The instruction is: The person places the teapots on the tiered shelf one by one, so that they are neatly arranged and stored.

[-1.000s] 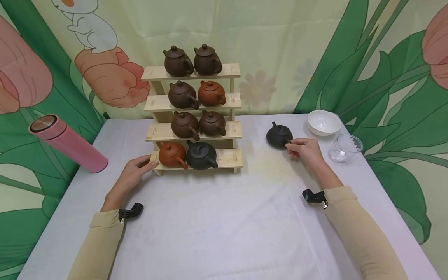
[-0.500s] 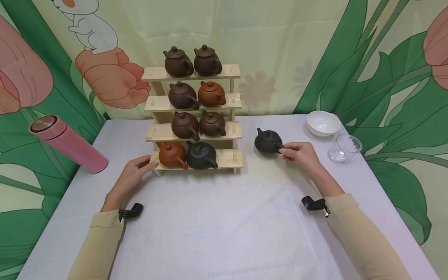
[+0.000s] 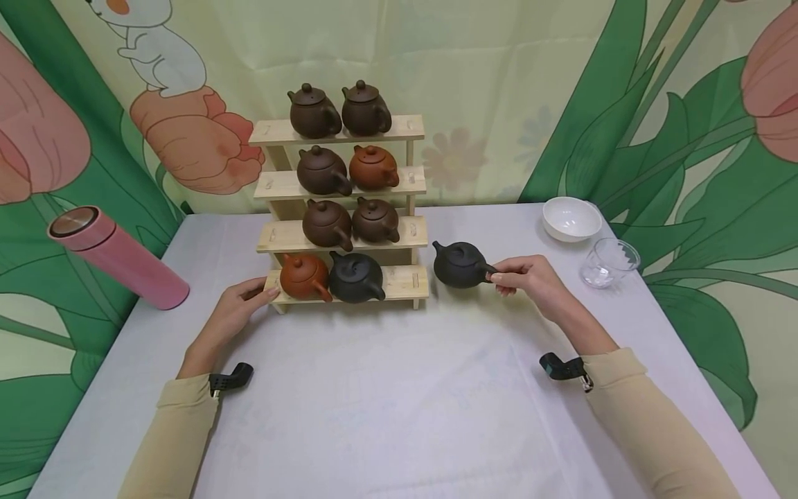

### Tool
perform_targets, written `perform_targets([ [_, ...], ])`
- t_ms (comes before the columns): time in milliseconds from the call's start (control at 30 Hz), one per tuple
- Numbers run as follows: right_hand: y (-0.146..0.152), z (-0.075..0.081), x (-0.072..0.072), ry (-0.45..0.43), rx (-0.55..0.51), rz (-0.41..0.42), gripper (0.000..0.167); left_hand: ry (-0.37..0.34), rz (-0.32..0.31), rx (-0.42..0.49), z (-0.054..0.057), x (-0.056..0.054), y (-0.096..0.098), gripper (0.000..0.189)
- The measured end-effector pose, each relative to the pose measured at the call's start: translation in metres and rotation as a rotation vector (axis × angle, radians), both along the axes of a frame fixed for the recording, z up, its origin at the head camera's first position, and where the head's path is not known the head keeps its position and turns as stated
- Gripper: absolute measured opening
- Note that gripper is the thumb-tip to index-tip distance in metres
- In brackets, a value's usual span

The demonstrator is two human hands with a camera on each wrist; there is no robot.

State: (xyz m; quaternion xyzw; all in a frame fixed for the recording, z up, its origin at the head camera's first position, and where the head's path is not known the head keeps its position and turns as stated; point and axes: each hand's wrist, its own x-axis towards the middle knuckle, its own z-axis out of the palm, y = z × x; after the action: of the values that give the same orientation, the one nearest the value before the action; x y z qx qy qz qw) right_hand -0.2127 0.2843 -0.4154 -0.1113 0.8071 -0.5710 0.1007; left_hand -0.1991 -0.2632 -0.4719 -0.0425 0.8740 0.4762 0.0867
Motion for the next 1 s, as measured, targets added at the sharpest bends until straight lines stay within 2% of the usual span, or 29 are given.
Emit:
perform_targets([
  [500, -0.009, 0.005, 0.008, 0.033, -0.019, 0.174, 0.016, 0.002, -0.002, -0.007, -0.001, -0.001, -0.002, 0.084],
  [767, -0.026, 0.006, 0.012, 0.027, -0.015, 0.157, 0.016, 0.014, -0.009, -0.004, -0.001, -0.002, -0.001, 0.083],
  [1000, -0.045, 0.000, 0.014, 0.018, -0.034, 0.166, 0.016, 0.019, -0.015, 0.003, -0.002, -0.001, -0.002, 0.082],
])
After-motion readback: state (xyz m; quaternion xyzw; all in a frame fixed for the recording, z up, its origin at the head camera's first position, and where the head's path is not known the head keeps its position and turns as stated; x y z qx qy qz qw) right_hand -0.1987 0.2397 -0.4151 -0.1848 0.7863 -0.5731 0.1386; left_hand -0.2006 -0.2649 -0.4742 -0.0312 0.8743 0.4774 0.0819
